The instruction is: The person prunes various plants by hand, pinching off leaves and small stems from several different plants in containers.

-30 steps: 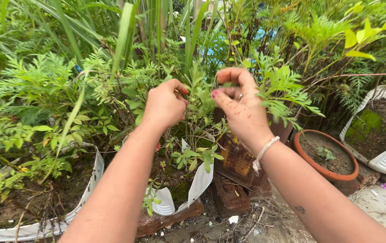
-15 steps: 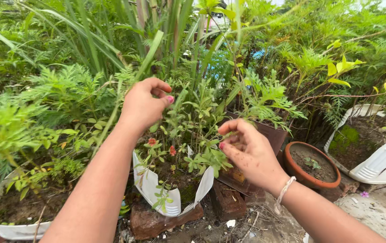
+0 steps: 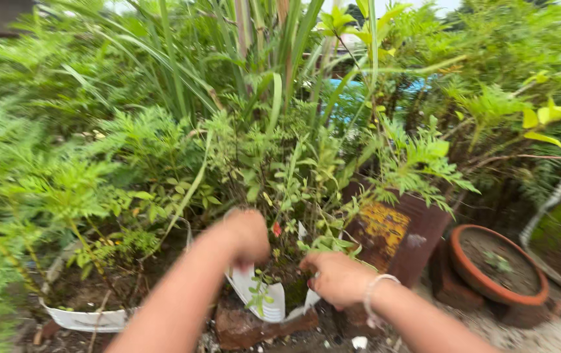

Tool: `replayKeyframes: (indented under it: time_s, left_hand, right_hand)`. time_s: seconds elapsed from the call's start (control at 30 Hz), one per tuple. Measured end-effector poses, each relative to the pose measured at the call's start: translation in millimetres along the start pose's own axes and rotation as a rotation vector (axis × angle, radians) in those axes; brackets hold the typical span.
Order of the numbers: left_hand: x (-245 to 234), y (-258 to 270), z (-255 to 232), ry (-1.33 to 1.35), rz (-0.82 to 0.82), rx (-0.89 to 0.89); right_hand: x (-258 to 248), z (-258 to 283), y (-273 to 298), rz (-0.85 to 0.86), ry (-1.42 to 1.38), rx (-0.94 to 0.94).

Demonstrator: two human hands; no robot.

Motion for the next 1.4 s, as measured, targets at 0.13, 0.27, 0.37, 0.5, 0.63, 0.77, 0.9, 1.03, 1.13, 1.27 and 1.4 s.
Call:
replayKeyframes:
  time_s: [0.13,0.27,0.37,0.5,0.63,0.77,0.9,1.03,1.13,1.27,1.4]
  left_hand:
    - [50,1,-41,-0.056,0.013,0.145]
    - [72,-28,-60,0.048,-0.062,0.203]
    - [81,-61,-54,0.221,-0.194,0.162]
    - [81,-82,-59,0.31,-0.37,0.339]
    - [79,-65,-49,0.153,-0.048,-0.12]
    - [63,-42,-49,0.076,-0.07,-0.177]
    - [60,-60,-47,0.072,-0.144,-0.16]
    - [56,-86,-28,0.334,-0.388,-0.184]
    - [50,-98,-9,0.424,-0.694,-0.162]
    - [61,-101,-19,0.349,-0.729,0.043]
    - [77,-98,-31,0.326,-0.539,0.205]
  right_hand:
    - [22,-49,-48,0.151,0.174,0.159]
    - [36,-106,-92,-0.06,-0.527,0.52]
    - [7,-112,-111,-0.493,-0.235,0.087]
    - [17,-141,-117,-0.316,-0.57,0.24]
    - [15,-144,-127,-0.328,-0.641,0.111]
    - [11,-148,-134,-0.372,-0.42,0.19]
    - [5,-139,-143,-0.337,-0.505,0.148]
    - [0,-135,-143,-0.387,-0.334,0.144]
    - [-3,-147,-148,-0.481,-0.275,0.115]
    - [6,-176,-159,-0.312,-0.647,0.458]
    - [10,-185,-172,-0.084,-0.739,0.647]
Point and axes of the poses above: each hand's wrist, its own y-axis away from the middle knuckle, its own x-axis out of the palm, z = x × y, the point moved 6 cm from there along -y, towards the middle knuckle, and after that the axes turned 5 degrees about -z, right-handed, at the moved point
